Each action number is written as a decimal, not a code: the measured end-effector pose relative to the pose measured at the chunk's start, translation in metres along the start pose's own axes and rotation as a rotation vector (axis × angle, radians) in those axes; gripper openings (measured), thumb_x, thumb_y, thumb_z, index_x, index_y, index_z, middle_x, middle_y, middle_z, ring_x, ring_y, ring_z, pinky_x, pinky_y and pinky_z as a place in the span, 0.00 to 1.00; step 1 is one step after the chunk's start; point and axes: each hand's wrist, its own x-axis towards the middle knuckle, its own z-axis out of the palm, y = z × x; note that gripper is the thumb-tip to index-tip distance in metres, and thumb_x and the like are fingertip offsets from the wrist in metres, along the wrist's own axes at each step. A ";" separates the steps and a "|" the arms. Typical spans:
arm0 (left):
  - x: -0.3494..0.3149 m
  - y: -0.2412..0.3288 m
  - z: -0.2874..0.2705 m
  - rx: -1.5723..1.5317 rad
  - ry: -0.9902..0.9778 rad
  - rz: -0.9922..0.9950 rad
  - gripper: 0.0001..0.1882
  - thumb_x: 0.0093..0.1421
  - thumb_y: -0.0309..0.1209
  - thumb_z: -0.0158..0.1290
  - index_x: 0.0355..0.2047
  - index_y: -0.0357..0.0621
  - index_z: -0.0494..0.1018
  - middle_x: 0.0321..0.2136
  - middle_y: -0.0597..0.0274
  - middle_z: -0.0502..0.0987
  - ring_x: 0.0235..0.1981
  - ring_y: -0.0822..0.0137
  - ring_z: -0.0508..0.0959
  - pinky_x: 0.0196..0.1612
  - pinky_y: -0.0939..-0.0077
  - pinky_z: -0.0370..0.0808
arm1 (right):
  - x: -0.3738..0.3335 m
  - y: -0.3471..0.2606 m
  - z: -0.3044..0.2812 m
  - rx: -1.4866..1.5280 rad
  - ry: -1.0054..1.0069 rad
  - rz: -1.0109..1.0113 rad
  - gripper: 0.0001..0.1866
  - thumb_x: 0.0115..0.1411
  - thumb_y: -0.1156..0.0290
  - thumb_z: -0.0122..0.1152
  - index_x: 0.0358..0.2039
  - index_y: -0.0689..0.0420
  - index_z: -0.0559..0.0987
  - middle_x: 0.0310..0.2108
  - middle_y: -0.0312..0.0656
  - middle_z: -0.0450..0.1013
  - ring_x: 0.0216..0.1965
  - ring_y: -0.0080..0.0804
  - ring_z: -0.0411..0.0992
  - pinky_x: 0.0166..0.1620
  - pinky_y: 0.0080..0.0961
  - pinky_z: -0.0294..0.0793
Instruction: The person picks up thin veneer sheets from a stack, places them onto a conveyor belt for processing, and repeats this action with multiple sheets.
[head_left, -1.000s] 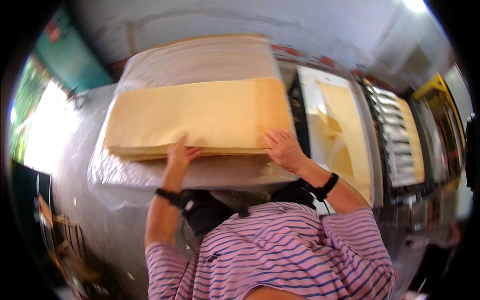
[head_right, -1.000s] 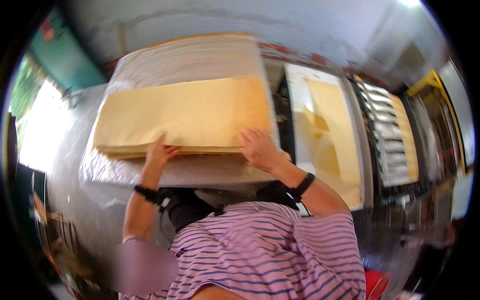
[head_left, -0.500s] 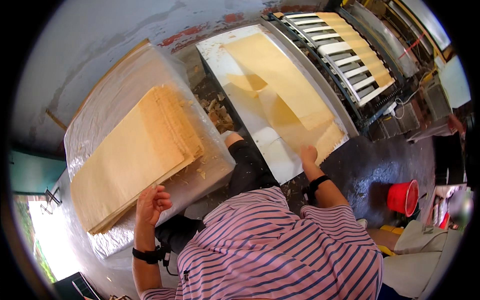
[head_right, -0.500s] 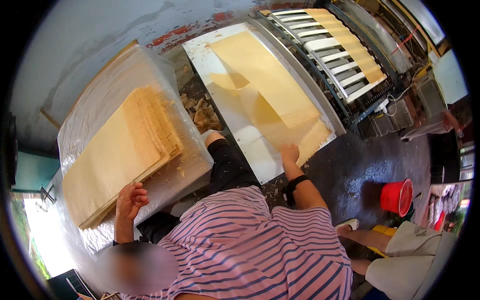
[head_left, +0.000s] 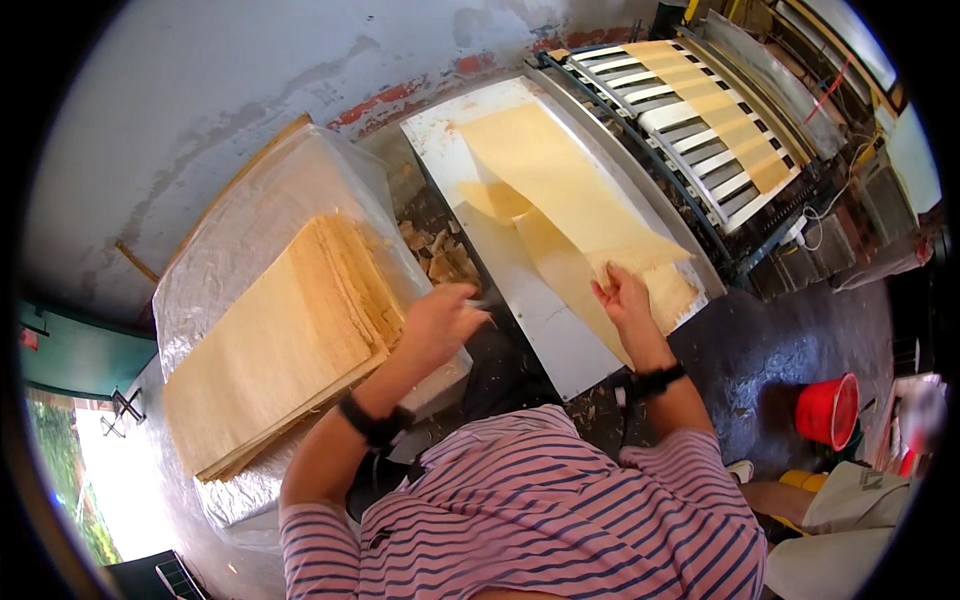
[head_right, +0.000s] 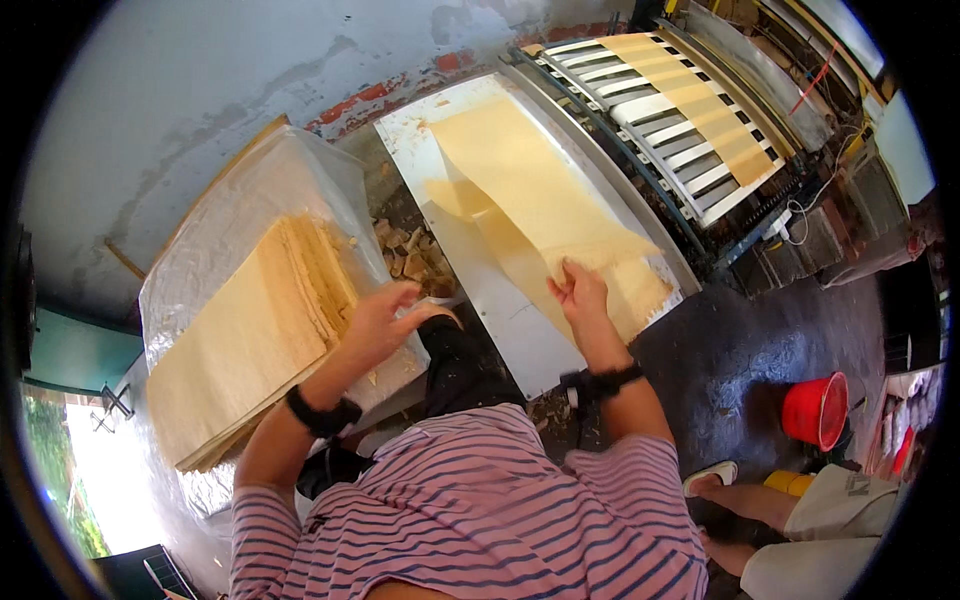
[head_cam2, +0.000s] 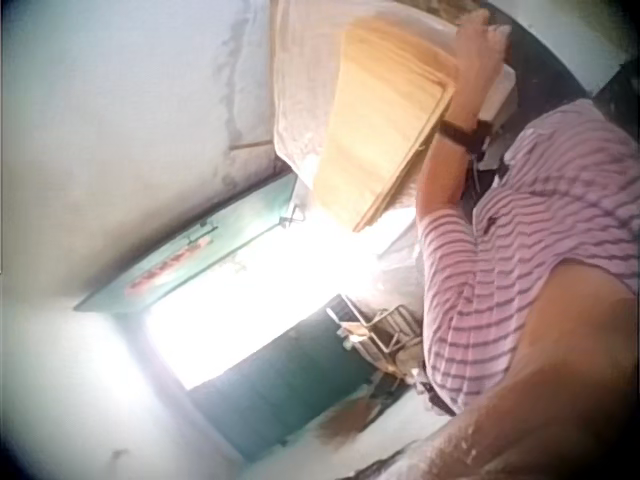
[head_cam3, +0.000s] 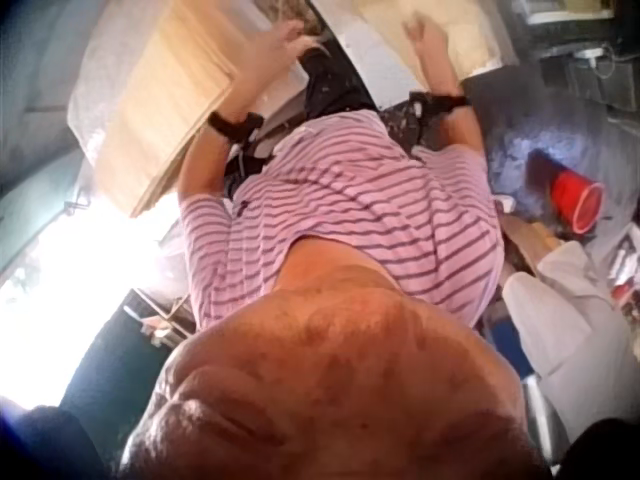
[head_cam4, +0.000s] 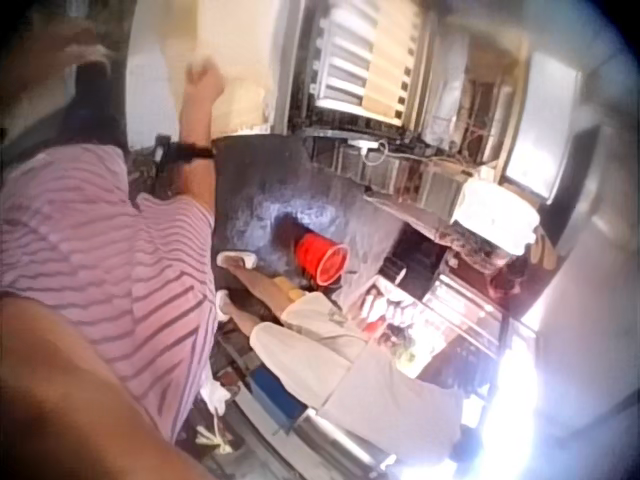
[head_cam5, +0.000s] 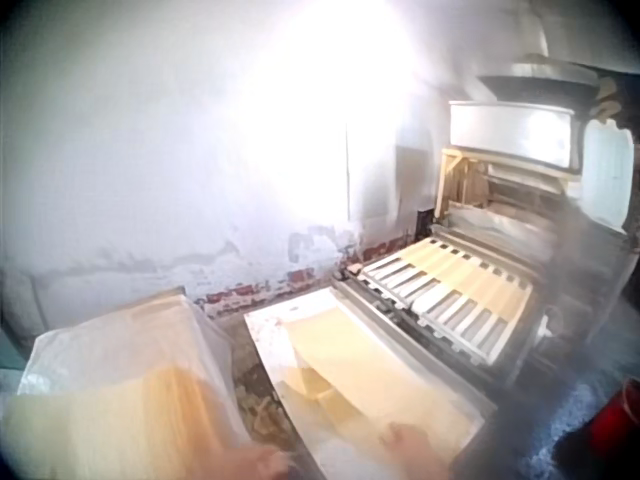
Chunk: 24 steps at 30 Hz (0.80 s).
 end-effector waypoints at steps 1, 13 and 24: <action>0.010 0.001 0.010 0.156 0.091 0.178 0.22 0.43 0.33 0.55 0.38 0.38 0.66 0.35 0.48 0.69 0.36 0.57 0.71 0.38 0.71 0.68 | -0.033 -0.004 0.014 -0.025 0.002 -0.023 0.05 0.48 0.76 0.53 0.25 0.56 0.67 0.22 0.34 0.66 0.24 0.26 0.66 0.33 0.33 0.71; 0.057 0.039 0.071 0.204 -0.205 0.347 0.09 0.40 0.26 0.52 0.26 0.46 0.71 0.28 0.57 0.72 0.32 0.60 0.72 0.35 0.72 0.68 | -0.196 -0.020 0.006 -0.211 -0.412 0.093 0.23 0.49 0.69 0.53 0.46 0.58 0.61 0.39 0.44 0.66 0.38 0.37 0.68 0.33 0.30 0.73; 0.003 0.031 -0.178 -1.294 0.619 0.101 0.11 0.53 0.31 0.39 0.32 0.39 0.69 0.26 0.58 0.72 0.24 0.67 0.73 0.28 0.73 0.72 | -0.011 0.051 -0.005 -0.703 -0.398 0.210 0.31 0.51 0.60 0.51 0.53 0.55 0.52 0.51 0.43 0.54 0.48 0.40 0.59 0.43 0.41 0.61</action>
